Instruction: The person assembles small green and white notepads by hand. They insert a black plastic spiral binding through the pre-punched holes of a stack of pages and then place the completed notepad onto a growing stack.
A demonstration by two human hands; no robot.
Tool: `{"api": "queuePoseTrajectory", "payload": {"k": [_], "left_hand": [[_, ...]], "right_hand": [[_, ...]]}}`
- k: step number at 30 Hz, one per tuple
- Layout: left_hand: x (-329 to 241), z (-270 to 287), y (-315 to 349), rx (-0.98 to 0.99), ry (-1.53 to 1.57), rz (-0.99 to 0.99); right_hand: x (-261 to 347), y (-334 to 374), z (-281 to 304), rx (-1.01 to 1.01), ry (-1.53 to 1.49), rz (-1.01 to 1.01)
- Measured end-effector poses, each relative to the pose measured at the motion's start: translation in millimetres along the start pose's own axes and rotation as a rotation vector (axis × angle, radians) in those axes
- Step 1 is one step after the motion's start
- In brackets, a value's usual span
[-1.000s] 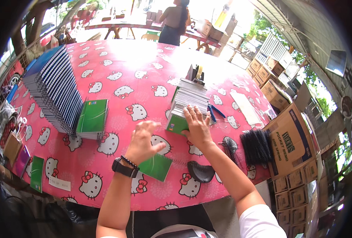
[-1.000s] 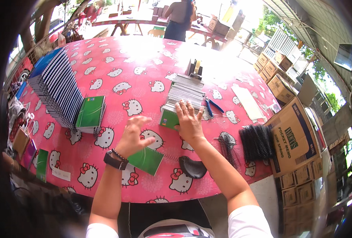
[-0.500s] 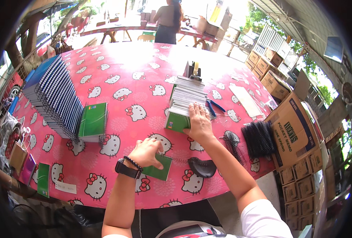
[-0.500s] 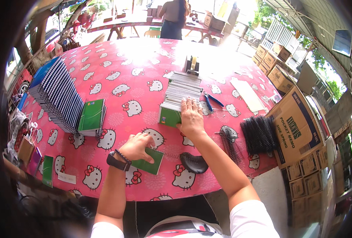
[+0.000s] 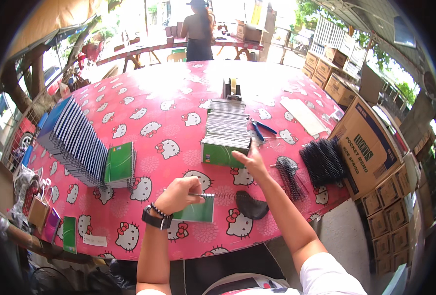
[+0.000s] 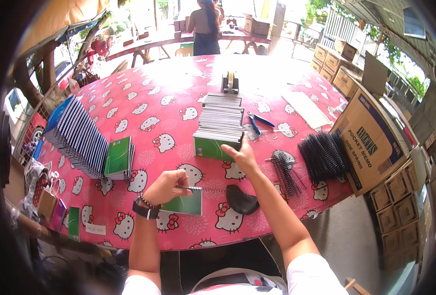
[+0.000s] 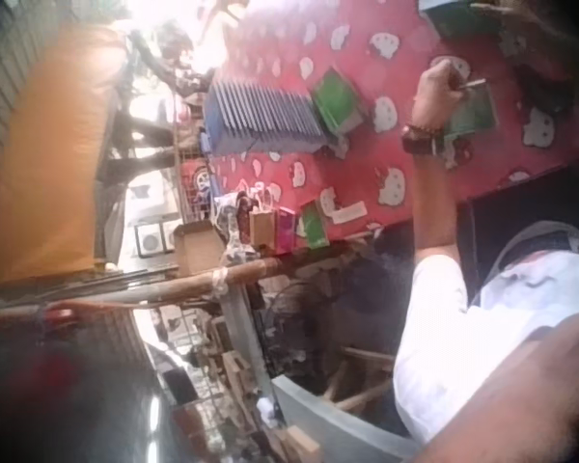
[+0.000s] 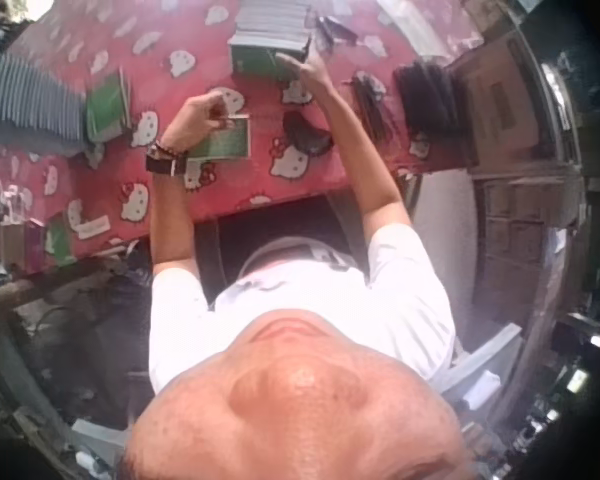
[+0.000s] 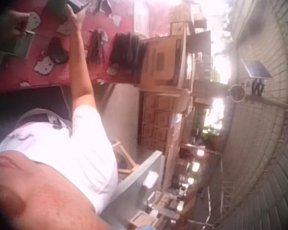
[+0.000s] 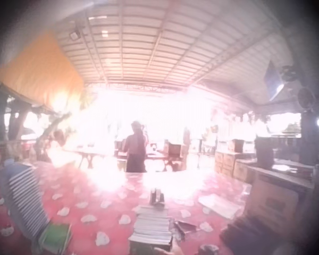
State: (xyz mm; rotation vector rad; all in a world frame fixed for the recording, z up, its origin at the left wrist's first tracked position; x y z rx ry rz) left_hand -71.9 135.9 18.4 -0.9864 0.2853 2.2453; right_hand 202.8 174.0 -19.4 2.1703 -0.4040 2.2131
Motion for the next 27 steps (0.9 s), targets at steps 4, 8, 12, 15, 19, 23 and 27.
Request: {"api": "queuePoseTrajectory", "payload": {"k": [4,8,12,15,19,23,27], "left_hand": [[-45,-10,25,-0.221,-0.125,-0.036],[-50,-29,36,-0.358,-0.409,-0.129],[-51,-43,39,-0.492,-0.558,-0.074],[-51,-52,42,-0.478,-0.524,-0.028],[-49,-50,57,-0.431,-0.559,-0.036],[-51,-59,55,-0.455,-0.655,-0.113],[-52,-57,59,-0.471,-0.532,-0.098]], "right_hand": [[10,1,-6,0.043,-0.043,-0.107],[23,30,34,0.116,0.270,0.042],[29,68,63,0.218,0.346,-0.091],[29,86,72,0.281,0.429,-0.096],[41,114,59,0.446,0.727,-0.056],[43,116,60,0.439,0.735,-0.127],[52,92,72,0.308,0.729,0.031]]}}
Point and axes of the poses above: each hand's wrist, its own y-axis away from the middle knuckle, its own z-axis out of the back of the hand, x = y × z, the point moved 1 cm from there along -y, towards the middle knuckle, and after that the axes turned 11 degrees about -y, right-handed, at the moved point
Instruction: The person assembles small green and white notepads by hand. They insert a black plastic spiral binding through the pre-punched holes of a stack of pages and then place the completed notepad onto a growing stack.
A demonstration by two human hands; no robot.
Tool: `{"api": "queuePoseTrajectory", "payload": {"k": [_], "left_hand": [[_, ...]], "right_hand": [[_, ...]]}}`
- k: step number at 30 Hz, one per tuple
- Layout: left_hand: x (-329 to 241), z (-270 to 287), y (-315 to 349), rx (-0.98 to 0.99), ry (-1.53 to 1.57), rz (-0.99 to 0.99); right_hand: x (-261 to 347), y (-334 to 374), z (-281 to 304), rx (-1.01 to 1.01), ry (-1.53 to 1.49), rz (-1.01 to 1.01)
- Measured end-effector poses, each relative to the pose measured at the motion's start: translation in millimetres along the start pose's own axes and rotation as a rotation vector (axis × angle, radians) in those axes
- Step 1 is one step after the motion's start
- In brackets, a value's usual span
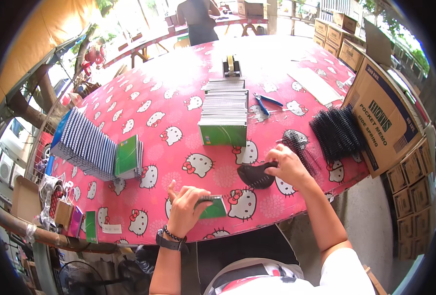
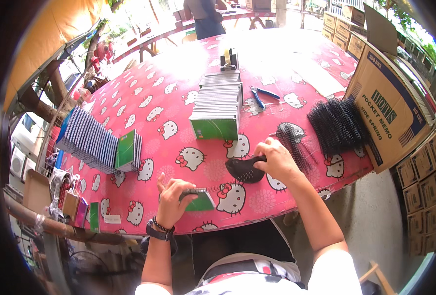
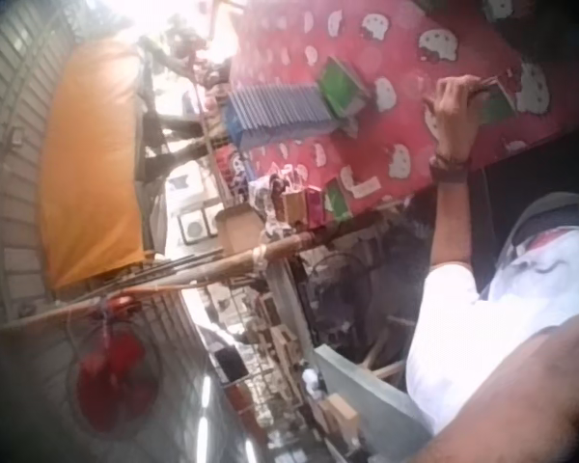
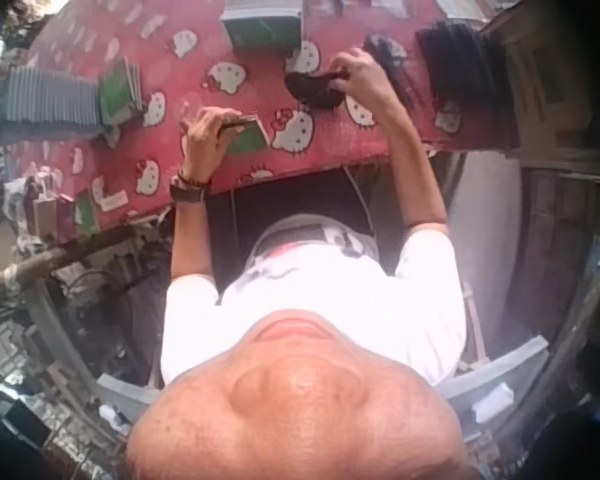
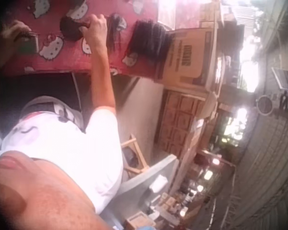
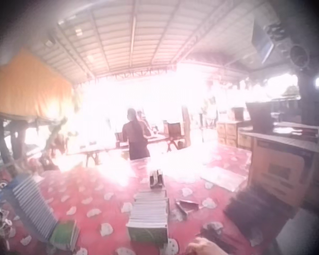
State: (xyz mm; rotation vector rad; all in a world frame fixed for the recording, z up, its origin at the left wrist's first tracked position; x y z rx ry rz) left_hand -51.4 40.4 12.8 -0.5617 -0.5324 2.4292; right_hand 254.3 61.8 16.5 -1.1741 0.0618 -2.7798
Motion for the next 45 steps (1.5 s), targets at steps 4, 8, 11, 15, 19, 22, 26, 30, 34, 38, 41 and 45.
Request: {"api": "queuePoseTrajectory", "payload": {"k": [4,8,11,15,19,22,26,30,34,38,41,45], "left_hand": [[-12,-3,-2,-0.030,-0.041,-0.081],[-35,-10,-1,0.013,-0.042,-0.119],[-28,-10,-5,-0.017,-0.028,-0.044],[-26,-8,4,0.044,-0.012,-0.150],[-27,-1,2,0.025,-0.026,-0.104],[-21,-7,-1,0.032,0.064,-0.119],[-21,-4,-5,0.046,0.089,-0.126],[-20,-8,-10,0.072,0.143,-0.104],[-16,-23,3,-0.175,0.294,0.121],[-22,-43,22,-0.197,0.831,0.399],[-20,-50,28,-0.087,0.862,0.450],[-23,-56,34,-0.049,0.969,0.415]], "right_hand": [[-3,-7,-30,-0.227,0.065,0.136],[7,5,-51,-0.217,0.104,0.068],[13,12,-52,-0.188,0.245,0.060],[24,16,-42,-0.089,-0.109,0.188],[33,28,-40,0.495,-1.169,0.185],[37,38,-50,0.557,-1.091,0.131],[31,33,-49,0.450,-1.124,0.175],[28,20,-48,0.317,-0.649,0.190],[44,26,-47,0.591,-1.444,0.156],[34,26,-56,0.411,-1.013,0.018],[47,27,-57,0.571,-1.499,0.103],[31,16,-52,0.263,-0.689,0.148]]}}
Point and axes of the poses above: each hand's wrist, its own y-axis away from the middle knuckle, its own z-axis out of the back of the hand, x = y × z, the point moved 1 cm from there along -y, towards the middle knuckle, and after that the axes turned 11 degrees about -y, right-handed, at the moved point
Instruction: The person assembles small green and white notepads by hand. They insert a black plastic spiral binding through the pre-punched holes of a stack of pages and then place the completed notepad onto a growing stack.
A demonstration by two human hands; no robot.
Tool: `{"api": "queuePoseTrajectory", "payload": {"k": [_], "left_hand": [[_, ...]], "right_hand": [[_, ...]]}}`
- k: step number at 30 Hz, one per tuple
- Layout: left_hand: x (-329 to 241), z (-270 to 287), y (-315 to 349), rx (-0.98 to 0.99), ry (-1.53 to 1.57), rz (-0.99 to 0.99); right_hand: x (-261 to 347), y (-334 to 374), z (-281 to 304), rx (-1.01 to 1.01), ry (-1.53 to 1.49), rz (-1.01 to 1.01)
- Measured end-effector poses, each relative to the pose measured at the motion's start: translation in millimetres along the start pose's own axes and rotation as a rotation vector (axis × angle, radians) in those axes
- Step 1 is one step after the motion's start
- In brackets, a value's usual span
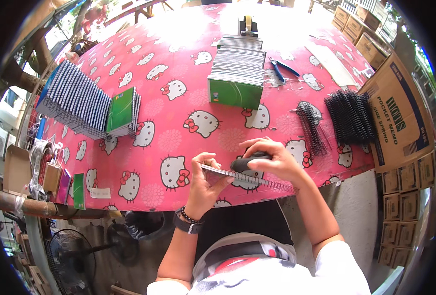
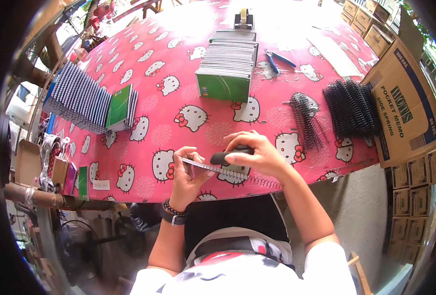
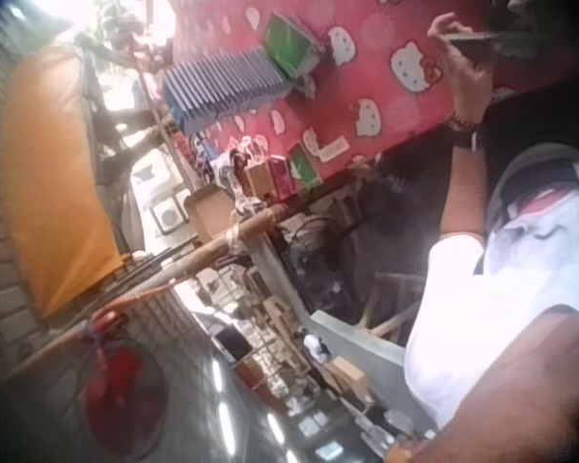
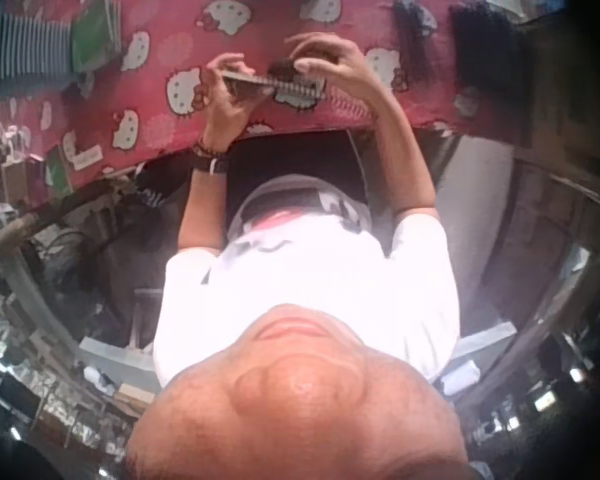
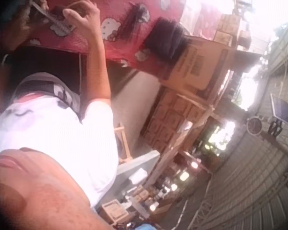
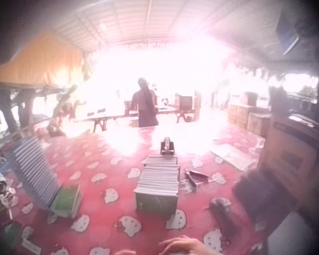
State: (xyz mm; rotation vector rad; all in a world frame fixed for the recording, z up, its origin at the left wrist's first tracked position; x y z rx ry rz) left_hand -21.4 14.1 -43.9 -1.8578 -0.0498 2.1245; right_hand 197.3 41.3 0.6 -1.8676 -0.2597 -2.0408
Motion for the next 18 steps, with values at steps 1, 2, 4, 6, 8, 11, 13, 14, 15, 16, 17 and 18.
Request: {"api": "queuePoseTrajectory", "payload": {"k": [1,2,4,6,8,11,13,14,15,16,17,18], "left_hand": [[1,1,1,0.015,0.033,0.010],[2,2,0,0.013,0.055,0.026],[2,6,-2,0.047,0.034,0.058],[1,7,-4,0.059,0.011,0.059],[2,6,-4,0.044,-0.023,0.035],[-4,10,-6,0.081,-0.067,0.059],[-10,8,-8,0.064,-0.056,0.085],[-5,8,-7,0.059,-0.024,0.087],[-1,7,-5,0.054,0.009,0.093],[2,7,-6,0.049,0.029,0.054],[5,8,-4,0.045,0.049,0.070],[4,7,-4,0.048,0.072,0.084]], "right_hand": [[4,-2,-2,0.069,-0.454,-0.077],[11,-3,-8,0.207,-0.665,-0.022],[12,-5,-13,0.327,-0.709,-0.052],[9,-14,-3,0.204,-0.294,-0.098],[7,-18,-3,0.242,-0.709,-0.018],[17,-21,-15,0.275,-0.317,-0.062],[12,-29,-8,0.180,-0.252,-0.109],[14,-28,-10,0.243,-0.476,-0.068],[16,-26,-14,0.306,-0.702,-0.032],[17,-26,-19,0.356,-0.736,-0.017],[18,-26,-24,0.406,-0.770,-0.002],[8,-27,-25,0.350,-0.544,-0.049]]}}
Point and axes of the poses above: each hand's wrist, its own y-axis away from the middle knuckle, its own z-axis out of the back of the hand, x = y × z, the point moved 1 cm from there along -y, towards the middle knuckle, and after that the axes turned 11 degrees about -y, right-handed, at the moved point
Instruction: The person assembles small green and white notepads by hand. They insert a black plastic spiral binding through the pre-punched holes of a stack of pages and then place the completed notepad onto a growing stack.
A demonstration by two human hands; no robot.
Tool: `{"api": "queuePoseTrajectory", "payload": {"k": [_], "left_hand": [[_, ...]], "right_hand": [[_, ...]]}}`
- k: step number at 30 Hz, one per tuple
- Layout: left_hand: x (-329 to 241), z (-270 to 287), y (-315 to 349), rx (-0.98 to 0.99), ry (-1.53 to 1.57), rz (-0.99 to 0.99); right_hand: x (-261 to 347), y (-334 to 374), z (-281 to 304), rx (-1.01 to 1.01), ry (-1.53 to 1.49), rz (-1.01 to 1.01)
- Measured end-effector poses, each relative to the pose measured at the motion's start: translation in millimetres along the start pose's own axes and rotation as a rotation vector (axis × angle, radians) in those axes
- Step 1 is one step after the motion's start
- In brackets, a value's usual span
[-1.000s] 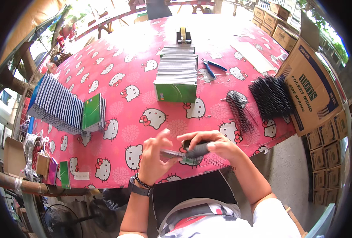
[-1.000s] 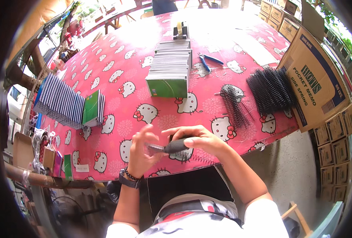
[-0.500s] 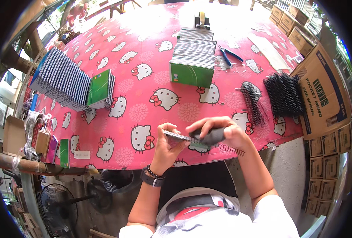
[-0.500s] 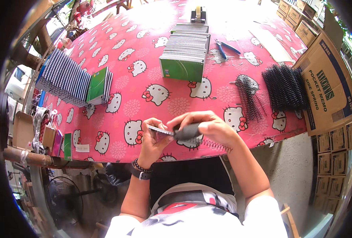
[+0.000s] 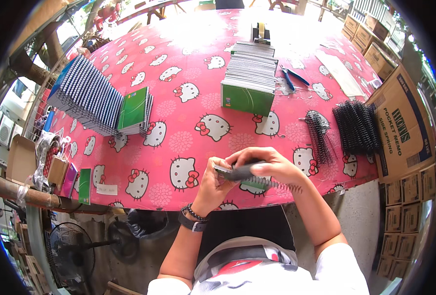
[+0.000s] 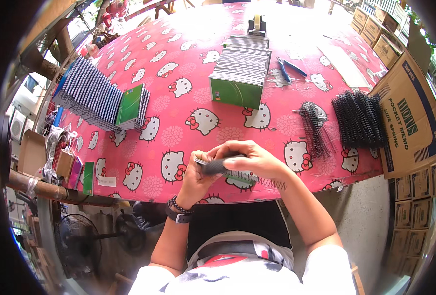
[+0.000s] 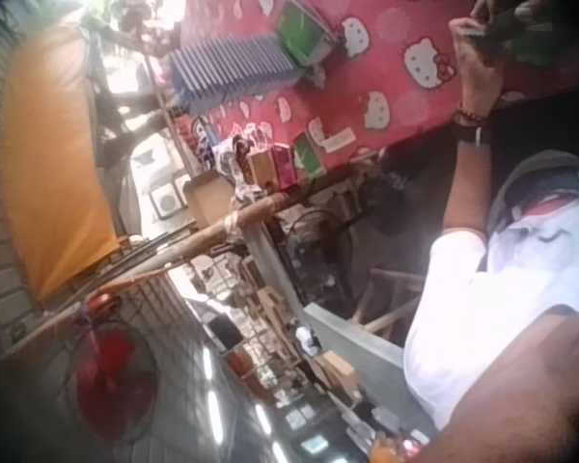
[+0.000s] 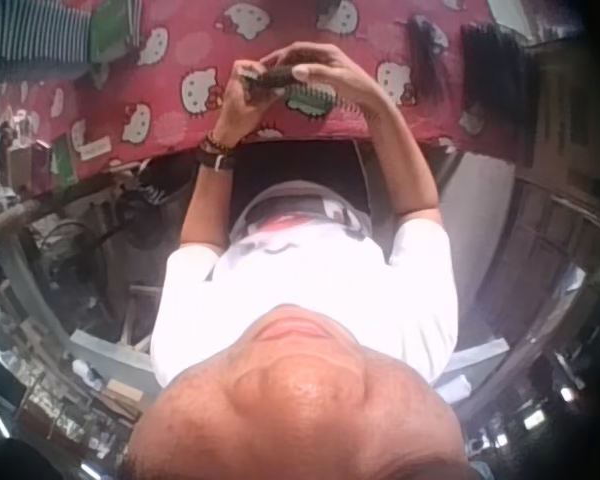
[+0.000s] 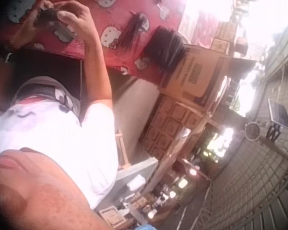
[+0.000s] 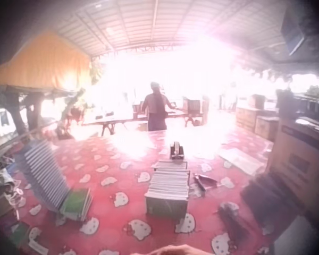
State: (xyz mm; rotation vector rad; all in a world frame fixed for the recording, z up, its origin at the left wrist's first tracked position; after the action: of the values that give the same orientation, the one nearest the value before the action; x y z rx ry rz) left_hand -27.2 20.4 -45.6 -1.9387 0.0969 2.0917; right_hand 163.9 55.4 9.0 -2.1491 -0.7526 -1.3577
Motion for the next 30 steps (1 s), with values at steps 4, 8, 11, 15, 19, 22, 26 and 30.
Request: {"api": "queuePoseTrajectory", "payload": {"k": [4,8,11,15,19,22,26,30], "left_hand": [[0,-4,1,-0.004,-0.010,0.017],[5,0,1,-0.006,-0.127,-0.042],[2,-2,-3,-0.003,-0.131,-0.053],[7,0,-1,-0.028,-0.175,-0.074],[-6,-2,-4,-0.028,-0.234,-0.031],[-25,-3,-6,-0.122,-0.399,-0.147],[-45,-6,-8,-0.128,-0.023,-0.038],[-46,-6,-11,-0.175,0.109,-0.085]], "right_hand": [[-5,2,8,-0.128,-0.063,0.046],[0,-5,4,-0.193,0.312,-0.117],[6,-4,9,-0.071,-0.075,0.021],[6,-9,4,-0.200,0.151,-0.127],[18,1,27,-0.280,1.114,0.299],[37,4,-13,-0.290,1.015,0.351],[22,4,-34,-0.316,0.993,0.321],[17,6,-37,-0.314,1.040,0.387]]}}
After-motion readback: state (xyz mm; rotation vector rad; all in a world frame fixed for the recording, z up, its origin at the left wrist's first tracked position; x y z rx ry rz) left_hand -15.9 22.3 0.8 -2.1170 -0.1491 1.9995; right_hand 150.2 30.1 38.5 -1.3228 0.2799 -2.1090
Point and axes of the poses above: each hand's wrist, its own y-axis away from the middle knuckle, its own z-axis out of the back of the hand, x = y × z, the point moved 1 cm from there along -y, towards the middle knuckle, and after that the axes turned 11 degrees about -y, right-handed, at the moved point
